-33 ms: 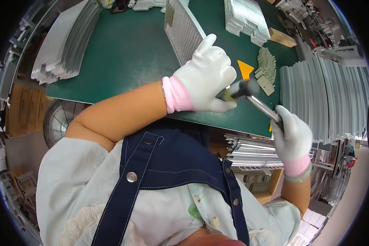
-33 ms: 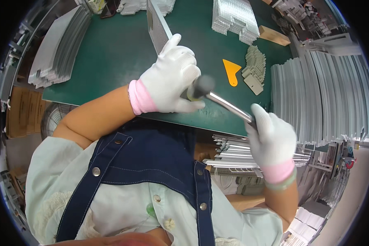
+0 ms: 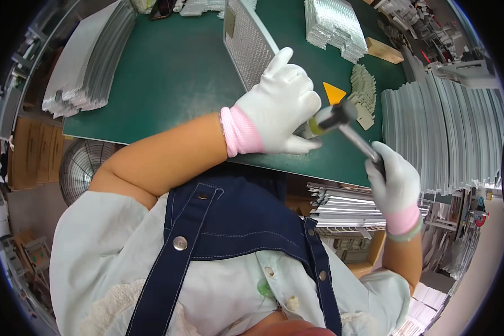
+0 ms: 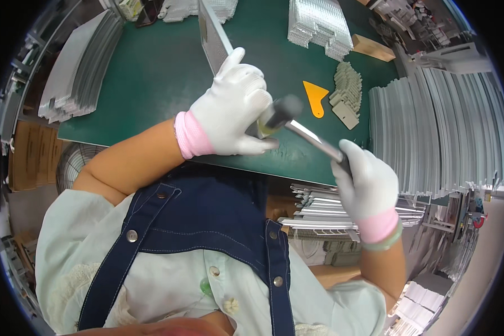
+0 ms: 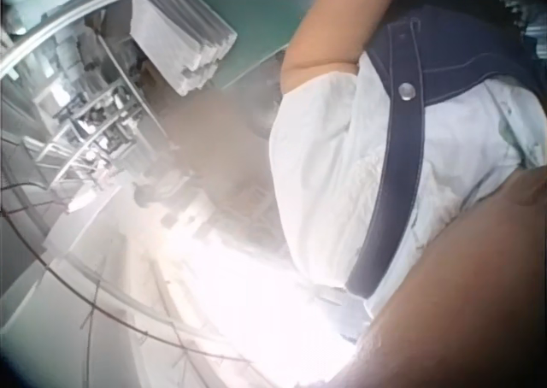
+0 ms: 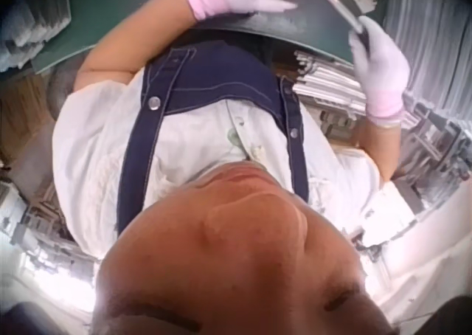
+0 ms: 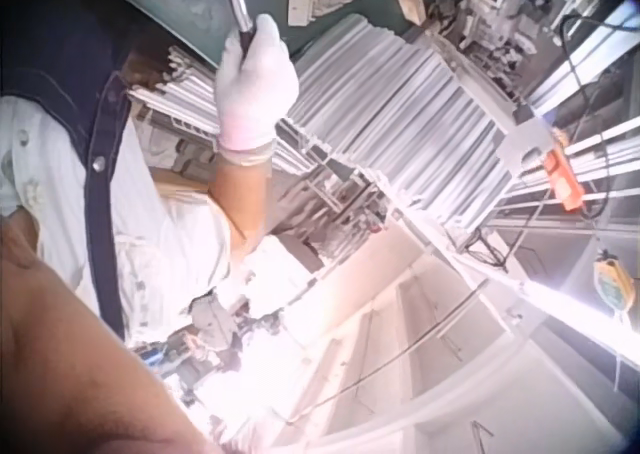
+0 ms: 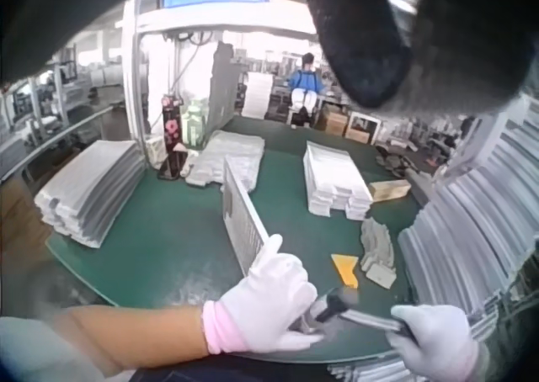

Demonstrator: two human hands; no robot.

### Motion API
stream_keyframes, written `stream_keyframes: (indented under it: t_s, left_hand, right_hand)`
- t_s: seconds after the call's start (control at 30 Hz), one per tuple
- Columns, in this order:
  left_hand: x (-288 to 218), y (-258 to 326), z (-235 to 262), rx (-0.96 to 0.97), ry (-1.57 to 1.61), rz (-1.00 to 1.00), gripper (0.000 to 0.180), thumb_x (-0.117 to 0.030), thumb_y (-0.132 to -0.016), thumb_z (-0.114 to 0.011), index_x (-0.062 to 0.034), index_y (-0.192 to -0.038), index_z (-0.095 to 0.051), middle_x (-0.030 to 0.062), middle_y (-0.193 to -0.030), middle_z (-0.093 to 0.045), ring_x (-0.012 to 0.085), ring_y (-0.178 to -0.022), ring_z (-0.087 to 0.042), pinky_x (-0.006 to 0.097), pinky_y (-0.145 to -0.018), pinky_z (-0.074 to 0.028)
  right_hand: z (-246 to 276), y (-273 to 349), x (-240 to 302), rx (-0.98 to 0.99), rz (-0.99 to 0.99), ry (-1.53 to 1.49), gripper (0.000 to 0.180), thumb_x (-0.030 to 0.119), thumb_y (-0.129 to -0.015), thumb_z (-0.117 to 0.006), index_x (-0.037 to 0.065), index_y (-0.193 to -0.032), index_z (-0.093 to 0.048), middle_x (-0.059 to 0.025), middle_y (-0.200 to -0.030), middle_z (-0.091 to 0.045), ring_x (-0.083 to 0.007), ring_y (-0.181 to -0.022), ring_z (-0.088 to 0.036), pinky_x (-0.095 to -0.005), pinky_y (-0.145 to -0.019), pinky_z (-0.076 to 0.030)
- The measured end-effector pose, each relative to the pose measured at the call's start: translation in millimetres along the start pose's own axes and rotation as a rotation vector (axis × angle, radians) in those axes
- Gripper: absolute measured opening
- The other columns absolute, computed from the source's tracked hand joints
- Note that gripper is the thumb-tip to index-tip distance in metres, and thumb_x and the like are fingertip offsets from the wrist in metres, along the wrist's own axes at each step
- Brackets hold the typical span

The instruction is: The person assembles a rectangular metal frame by inserting a mesh sheet into a frame and securing it with a plastic clip. They use a hammer to tap the clip into place and a handheld power tool to fasten the assembly. The process is repeated for multiple units, with the person handling mesh sheets, frames, and clips on a green workbench.

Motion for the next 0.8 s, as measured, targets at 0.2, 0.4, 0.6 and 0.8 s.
stream_keyframes:
  t_s: [0.2,0.4,0.6,0.8]
  left_hand:
    - [-2.4,-3.1,-2.1,-0.041,0.047,-0.031,0.048,-0.042,-0.062,-0.082,-0.0057,-0.079,-0.055,0.0146,-0.087,-0.053,0.0376,-0.096,-0.055,0.069,-0.109,-0.026]
    - [-11.2,-3.3,-4.8,-0.027,0.168,-0.126,0.048,-0.041,-0.060,-0.085,-0.0091,-0.076,-0.051,0.0087,-0.090,-0.057,0.0364,-0.102,-0.056,0.071,-0.104,-0.029]
    - [-29.5,-24.7,-11.5,0.087,0.222,-0.217,0.037,-0.031,-0.065,-0.082,-0.0089,-0.077,-0.054,0.0092,-0.080,-0.056,0.0348,-0.097,-0.058,0.064,-0.103,-0.034]
    - [-18.3,-38.7,-17.9,0.116,0.118,-0.228,0.032,-0.033,-0.072,-0.075,-0.0068,-0.075,-0.056,0.0100,-0.079,-0.053,0.0336,-0.090,-0.056,0.058,-0.105,-0.034]
  right_hand:
    - [-164.1,1.3,-52.4,-0.162,-0.382,-0.615,0.039,0.015,-0.090,-0.066,0.003,-0.126,-0.060,-0.0194,-0.111,-0.067,-0.0325,-0.108,-0.065,-0.0382,-0.095,-0.049]
    - [-4.9,-55.0,-129.4,-0.754,-0.757,-0.147,0.021,0.019,-0.099,-0.050,0.001,-0.100,-0.061,-0.0207,-0.104,-0.064,-0.0312,-0.096,-0.062,-0.0430,-0.086,-0.050]
    - [170.3,-132.0,-205.7,-0.797,-0.109,0.577,0.044,0.012,-0.090,-0.066,0.000,-0.131,-0.055,-0.0117,-0.123,-0.066,-0.0279,-0.110,-0.064,-0.0318,-0.096,-0.050]
    - [190.3,-172.5,-112.2,-0.680,0.117,-1.533,0.015,0.016,-0.088,-0.066,0.007,-0.100,-0.065,-0.0067,-0.089,-0.071,-0.0206,-0.078,-0.069,-0.0352,-0.075,-0.057]
Point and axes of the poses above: each hand's wrist, its own y-axis away from the middle knuckle, its own z-axis out of the back of the hand, x = y × z, the point moved 2 cm from there along -y, towards the middle knuckle
